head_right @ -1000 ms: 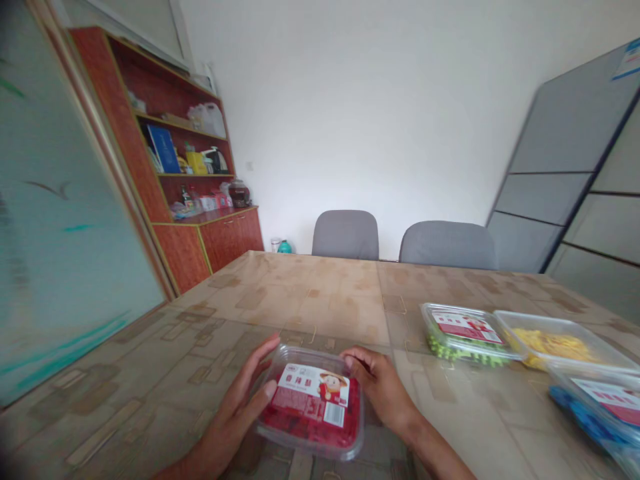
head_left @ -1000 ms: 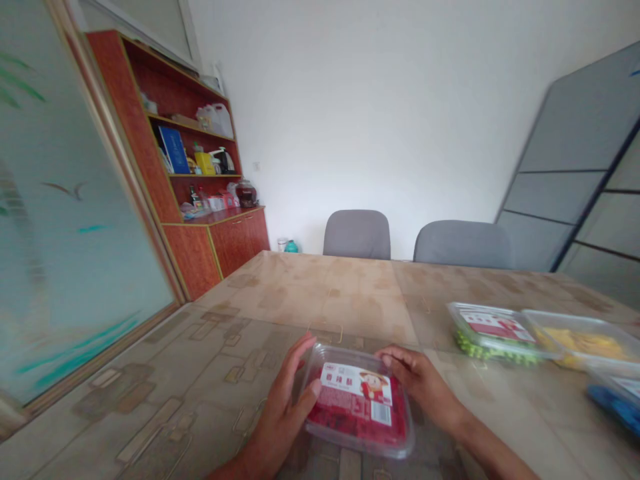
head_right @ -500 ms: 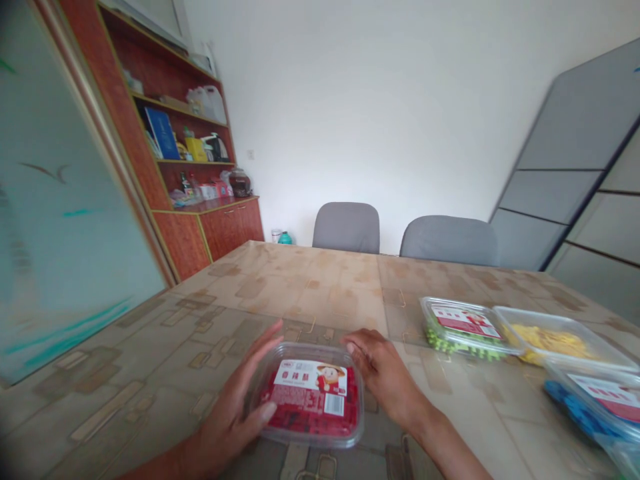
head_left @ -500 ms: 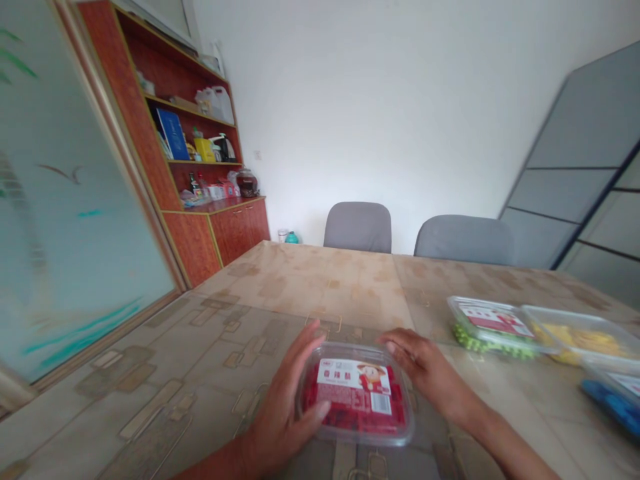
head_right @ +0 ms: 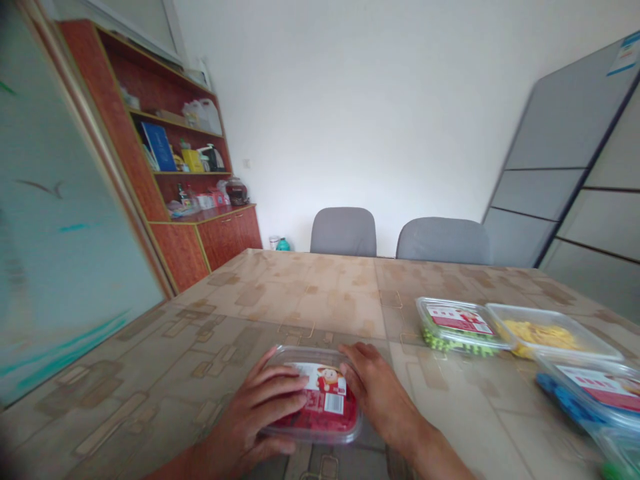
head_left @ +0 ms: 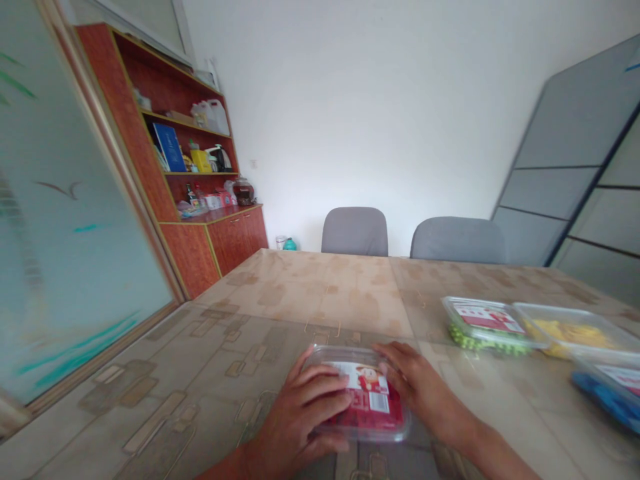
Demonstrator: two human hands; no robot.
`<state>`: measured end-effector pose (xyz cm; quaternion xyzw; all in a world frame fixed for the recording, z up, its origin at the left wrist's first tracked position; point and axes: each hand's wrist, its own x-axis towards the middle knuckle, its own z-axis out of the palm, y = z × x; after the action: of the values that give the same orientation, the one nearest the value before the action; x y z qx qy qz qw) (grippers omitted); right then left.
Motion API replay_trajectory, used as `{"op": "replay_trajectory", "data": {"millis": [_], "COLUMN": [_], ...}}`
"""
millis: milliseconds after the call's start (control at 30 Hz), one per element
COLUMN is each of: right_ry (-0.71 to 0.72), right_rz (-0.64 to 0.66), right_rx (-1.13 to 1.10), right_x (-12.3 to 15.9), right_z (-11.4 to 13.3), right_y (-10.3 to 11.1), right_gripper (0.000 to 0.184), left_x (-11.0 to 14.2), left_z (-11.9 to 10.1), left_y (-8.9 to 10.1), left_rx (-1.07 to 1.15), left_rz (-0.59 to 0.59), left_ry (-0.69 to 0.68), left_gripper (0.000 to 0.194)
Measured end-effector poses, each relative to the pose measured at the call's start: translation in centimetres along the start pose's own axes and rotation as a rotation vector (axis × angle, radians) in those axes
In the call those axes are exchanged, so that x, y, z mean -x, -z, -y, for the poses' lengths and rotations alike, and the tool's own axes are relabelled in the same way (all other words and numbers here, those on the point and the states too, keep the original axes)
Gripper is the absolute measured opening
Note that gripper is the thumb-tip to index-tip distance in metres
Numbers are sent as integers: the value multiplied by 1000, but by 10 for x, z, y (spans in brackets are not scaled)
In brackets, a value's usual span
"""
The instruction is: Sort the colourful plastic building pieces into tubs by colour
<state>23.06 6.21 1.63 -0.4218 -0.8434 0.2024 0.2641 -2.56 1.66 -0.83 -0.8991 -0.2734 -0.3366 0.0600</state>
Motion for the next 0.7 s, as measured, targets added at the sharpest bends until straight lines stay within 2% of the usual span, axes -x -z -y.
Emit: {"op": "replay_trajectory", "data": {"millis": [167, 300, 400, 533, 700], "right_ry": [7, 30, 89, 94, 83], "right_rz": [53, 111, 137, 150, 155], "right_rx": [103, 121, 136, 91, 2], "right_x": [32, 50, 50, 47, 49], "right_z": [12, 4, -6, -10, -6], "right_y": [1, -7, -11, -9, -8], "right_gripper": [48, 61, 74, 79, 83], "left_x": [-1, 0, 0, 1, 0], "left_z": [-3, -3, -2, -1, -3], "left_y": [0, 1, 0, -1, 3], "left_rx": [-3, 3, 7, 11, -26], "left_rz": [-11, -5, -28, -32, 50], "left_ry": [-15, -15, -12, -17, 8], "left_gripper": [44, 41, 40, 41, 46]}}
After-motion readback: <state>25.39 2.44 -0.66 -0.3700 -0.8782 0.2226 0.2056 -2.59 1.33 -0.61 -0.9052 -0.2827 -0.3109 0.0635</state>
